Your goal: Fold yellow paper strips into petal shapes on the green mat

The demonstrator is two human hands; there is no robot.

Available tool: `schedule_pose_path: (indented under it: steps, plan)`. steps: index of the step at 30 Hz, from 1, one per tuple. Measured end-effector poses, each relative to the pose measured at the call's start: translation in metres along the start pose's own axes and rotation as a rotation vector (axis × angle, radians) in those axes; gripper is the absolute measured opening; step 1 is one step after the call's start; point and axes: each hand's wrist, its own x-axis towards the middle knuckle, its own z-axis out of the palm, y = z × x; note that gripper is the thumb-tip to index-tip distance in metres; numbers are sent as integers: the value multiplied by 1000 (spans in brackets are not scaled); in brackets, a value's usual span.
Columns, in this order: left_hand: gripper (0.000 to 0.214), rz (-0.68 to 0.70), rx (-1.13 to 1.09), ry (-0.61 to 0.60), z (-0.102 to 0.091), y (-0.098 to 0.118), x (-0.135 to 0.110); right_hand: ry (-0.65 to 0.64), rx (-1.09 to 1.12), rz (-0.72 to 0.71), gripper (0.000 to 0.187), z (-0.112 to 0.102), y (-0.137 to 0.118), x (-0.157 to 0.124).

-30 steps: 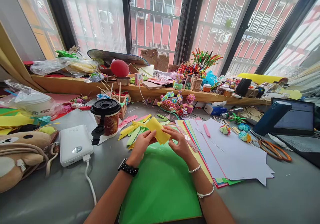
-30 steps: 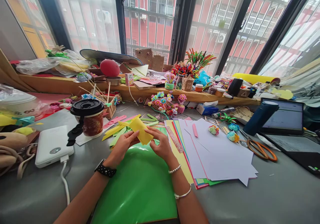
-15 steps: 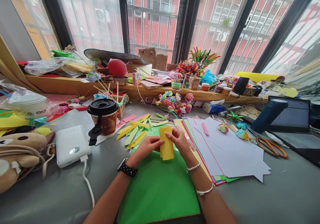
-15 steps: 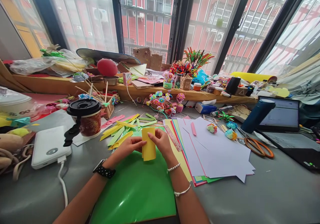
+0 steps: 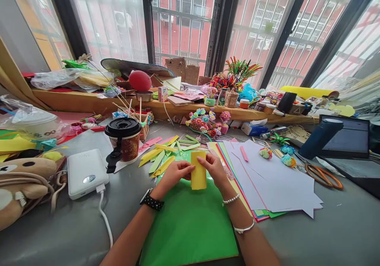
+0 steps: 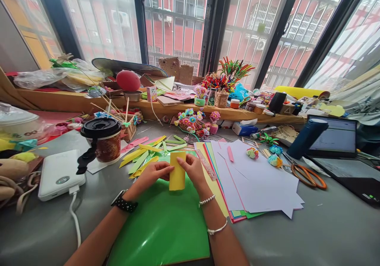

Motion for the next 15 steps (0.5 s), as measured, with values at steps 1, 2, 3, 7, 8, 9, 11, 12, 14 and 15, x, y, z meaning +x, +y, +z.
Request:
schedule_pose_path:
  steps: [1, 2, 3, 7, 8, 9, 11, 12, 14, 15]
  plan:
    - [31, -2, -2, -1, 0, 0, 0, -1, 2, 2, 29, 0, 0, 0]
    - [31, -3, -5, -1, 0, 0, 0, -3, 4, 4, 29, 0, 1, 0]
    - [32, -5, -9, -2, 0, 0, 0, -5, 7, 7, 29, 0, 1, 0]
    - [33, -27, -22, 3, -1, 1, 1, -4, 22, 19, 30, 0, -1, 0]
    - [33, -35, -22, 5, -1, 1, 1, -4, 22, 22, 30, 0, -1, 0]
    - [33, -40, -23, 7, -1, 2, 1, -5, 22, 27, 30, 0, -1, 0]
    - [34, -42, -30, 9, 0, 2, 0, -2, 27, 35, 31, 1, -1, 0]
    - [34, -38, -35, 11, 0, 2, 0, -1, 33, 42, 31, 1, -1, 0]
    - [33, -26, -39, 33, -1, 2, 0, -2, 52, 71, 32, 0, -2, 0]
    - [33, -18, -39, 57, -1, 2, 1, -7, 59, 96, 32, 0, -3, 0]
